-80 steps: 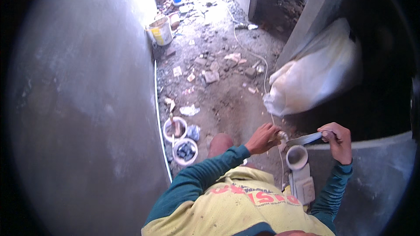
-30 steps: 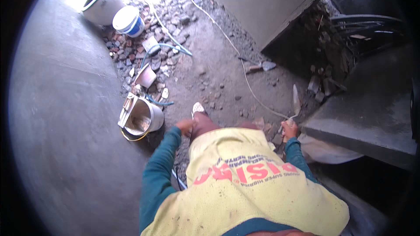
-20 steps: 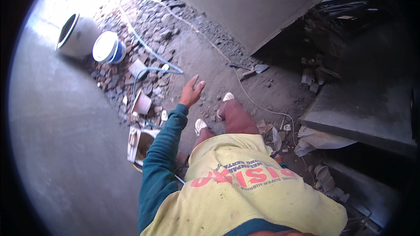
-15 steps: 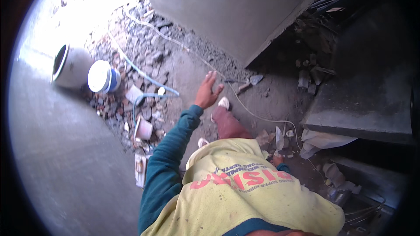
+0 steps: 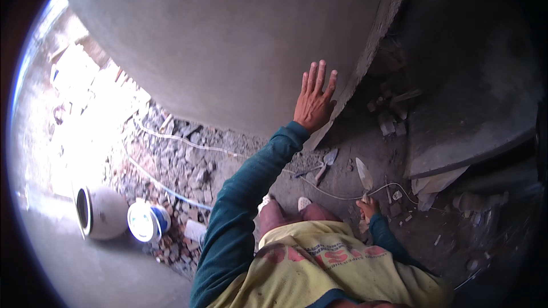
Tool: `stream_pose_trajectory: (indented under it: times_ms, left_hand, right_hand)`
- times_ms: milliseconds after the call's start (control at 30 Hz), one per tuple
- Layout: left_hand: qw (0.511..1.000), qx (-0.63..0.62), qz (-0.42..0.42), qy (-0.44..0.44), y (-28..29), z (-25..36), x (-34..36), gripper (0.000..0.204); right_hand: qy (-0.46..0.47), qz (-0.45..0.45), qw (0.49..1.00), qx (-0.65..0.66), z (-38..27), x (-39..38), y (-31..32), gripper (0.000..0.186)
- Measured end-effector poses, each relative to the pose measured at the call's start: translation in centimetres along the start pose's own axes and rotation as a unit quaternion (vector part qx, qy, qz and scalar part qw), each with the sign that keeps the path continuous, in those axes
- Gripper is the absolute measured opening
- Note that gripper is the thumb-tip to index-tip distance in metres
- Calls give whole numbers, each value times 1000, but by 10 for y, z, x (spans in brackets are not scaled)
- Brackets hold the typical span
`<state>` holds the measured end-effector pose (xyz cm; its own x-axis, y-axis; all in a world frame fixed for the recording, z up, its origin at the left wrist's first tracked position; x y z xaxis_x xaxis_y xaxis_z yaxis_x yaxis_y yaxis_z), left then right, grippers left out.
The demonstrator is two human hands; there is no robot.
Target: The person walks through a cluttered construction area, picks up a pink sanding block, and smooths a freshly plastered wall surface. The person uses the sanding block with consistent strokes along the wall while occasionally touching the surface with the other hand.
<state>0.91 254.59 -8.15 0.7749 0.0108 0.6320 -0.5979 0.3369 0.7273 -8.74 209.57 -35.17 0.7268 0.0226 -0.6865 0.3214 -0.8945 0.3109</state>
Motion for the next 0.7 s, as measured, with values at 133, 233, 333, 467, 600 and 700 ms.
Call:
stream_pose_trajectory:
  times_ms: [133, 233, 333, 467, 600, 700]
  left_hand:
    - [979, 161, -20, -122, -15, -35, 51, 87]
    - [963, 195, -41, -181, -39, -51, 50, 82]
    - [955, 185, -59, -226, -60, -80, 43, 77]
    - [947, 133, -122, -265, -76, -103, 21, 63]
    - [938, 123, -163, -281, -90, -113, 6, 56]
    - [932, 122, -180, -289, -109, -129, 2, 61]
  right_hand:
    - [-15, 64, 992, 111, 17, -24, -35, 69]
    - [33, 164, 975, 148, 119, -45, -38, 49]
    - [-40, 173, 983, -39, 201, -105, -92, 42]
    - [-142, 151, 969, -136, 262, -200, -158, 34]
    - [-260, 204, 943, 49, 286, -260, -199, 31]
    - [-301, 239, 910, 155, 286, -279, -222, 30]
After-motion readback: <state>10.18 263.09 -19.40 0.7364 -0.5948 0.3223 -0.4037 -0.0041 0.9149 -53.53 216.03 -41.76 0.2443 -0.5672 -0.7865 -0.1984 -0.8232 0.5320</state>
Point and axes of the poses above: each hand's wrist, its own x-axis towards the middle knuckle, its own y-axis out of the back of the hand, z = x × y, the point moved 2 cm from there along x, towards the middle knuckle, and after that the axes turned 2 degrees about x, right-handed, at the moved point
